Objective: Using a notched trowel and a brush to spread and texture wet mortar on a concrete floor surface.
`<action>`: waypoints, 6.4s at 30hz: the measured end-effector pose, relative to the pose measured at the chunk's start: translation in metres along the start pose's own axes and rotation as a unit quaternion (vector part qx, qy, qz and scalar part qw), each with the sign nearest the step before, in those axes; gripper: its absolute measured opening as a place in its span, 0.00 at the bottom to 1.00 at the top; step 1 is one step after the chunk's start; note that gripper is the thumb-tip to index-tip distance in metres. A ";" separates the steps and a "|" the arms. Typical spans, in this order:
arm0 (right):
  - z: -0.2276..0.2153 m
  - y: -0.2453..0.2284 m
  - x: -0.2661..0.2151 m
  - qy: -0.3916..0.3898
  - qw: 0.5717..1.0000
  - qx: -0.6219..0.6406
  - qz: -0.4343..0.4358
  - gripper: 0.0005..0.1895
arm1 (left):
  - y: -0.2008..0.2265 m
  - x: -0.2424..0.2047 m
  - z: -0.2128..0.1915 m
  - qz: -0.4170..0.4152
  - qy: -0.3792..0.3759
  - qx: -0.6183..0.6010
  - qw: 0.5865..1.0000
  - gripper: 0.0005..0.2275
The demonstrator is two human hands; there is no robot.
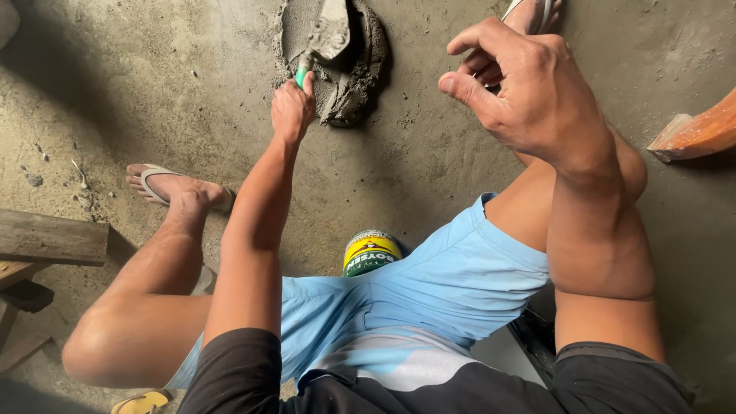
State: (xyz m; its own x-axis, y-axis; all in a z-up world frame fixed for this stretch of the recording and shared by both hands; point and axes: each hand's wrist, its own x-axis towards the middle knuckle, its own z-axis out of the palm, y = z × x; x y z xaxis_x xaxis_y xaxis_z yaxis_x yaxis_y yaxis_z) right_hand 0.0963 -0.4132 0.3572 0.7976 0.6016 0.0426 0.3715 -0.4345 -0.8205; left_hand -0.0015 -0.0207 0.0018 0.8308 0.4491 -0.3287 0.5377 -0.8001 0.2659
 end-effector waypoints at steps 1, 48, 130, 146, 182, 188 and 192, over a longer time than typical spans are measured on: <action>0.001 0.000 0.000 0.000 1.000 0.000 0.000 0.11 | -0.002 -0.002 0.004 0.000 0.000 0.000 1.000 0.31; 0.014 -0.005 0.011 -0.040 0.999 -0.014 -0.004 0.18 | -0.052 -0.139 0.020 0.065 0.000 0.136 0.989 0.22; 0.004 -0.002 -0.002 -0.015 1.000 0.012 -0.023 0.17 | 0.032 -0.067 0.070 0.059 -0.122 -0.148 0.980 0.22; -0.004 0.004 -0.008 -0.003 0.999 0.012 -0.043 0.17 | -0.052 -0.159 -0.021 0.068 -0.276 0.039 0.958 0.25; 0.005 0.000 0.002 -0.016 0.999 0.004 -0.040 0.16 | -0.037 -0.175 -0.017 0.041 -0.211 0.074 0.974 0.26; 0.006 0.000 0.003 -0.016 0.999 -0.003 -0.044 0.15 | 0.016 -0.167 0.048 0.024 -0.169 0.030 0.985 0.24; 0.006 -0.004 0.004 -0.016 0.999 -0.006 -0.032 0.15 | 0.039 -0.177 0.059 -0.099 -0.106 -0.066 0.987 0.21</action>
State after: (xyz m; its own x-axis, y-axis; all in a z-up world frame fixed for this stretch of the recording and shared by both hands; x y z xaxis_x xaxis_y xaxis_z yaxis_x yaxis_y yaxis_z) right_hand 0.0957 -0.4050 0.3569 0.7565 0.6496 0.0761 0.4268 -0.4022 -0.8100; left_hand -0.1356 -0.1547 0.0169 0.6656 0.4870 -0.5655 0.7129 -0.6391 0.2887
